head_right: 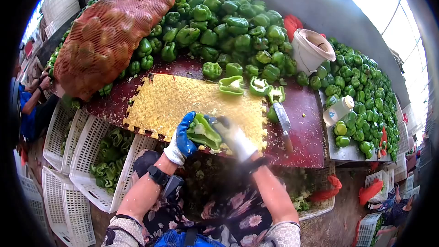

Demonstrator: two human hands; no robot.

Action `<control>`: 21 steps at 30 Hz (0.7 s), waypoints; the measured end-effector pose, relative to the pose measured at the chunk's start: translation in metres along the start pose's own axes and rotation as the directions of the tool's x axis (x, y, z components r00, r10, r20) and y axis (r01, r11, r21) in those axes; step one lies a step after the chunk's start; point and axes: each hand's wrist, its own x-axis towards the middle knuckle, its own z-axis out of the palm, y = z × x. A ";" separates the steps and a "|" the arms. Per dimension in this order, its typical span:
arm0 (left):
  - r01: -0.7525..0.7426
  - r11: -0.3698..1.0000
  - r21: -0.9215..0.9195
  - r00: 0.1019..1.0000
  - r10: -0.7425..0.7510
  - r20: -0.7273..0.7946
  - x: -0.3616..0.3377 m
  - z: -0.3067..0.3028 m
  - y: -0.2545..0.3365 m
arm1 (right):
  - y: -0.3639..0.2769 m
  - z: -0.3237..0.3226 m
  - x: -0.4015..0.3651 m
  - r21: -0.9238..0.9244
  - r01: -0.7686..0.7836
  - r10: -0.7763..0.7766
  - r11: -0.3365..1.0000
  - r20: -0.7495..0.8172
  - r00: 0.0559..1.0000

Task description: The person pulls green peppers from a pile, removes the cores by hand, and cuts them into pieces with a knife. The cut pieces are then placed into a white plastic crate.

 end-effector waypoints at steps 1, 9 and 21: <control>-0.177 0.969 0.172 0.984 0.174 0.029 0.003 -0.006 -0.003 | -0.018 0.005 -0.002 -0.052 -0.071 0.060 0.996 -0.195 0.979; -0.542 0.540 0.644 0.816 0.521 0.251 -0.005 0.002 -0.028 | -0.047 0.052 -0.050 -0.490 -0.128 -0.101 0.862 -0.414 0.905; 0.025 0.993 0.114 0.999 -0.020 -0.051 -0.006 0.001 -0.030 | -0.022 0.054 -0.040 -0.717 0.163 -0.355 0.678 -0.126 0.926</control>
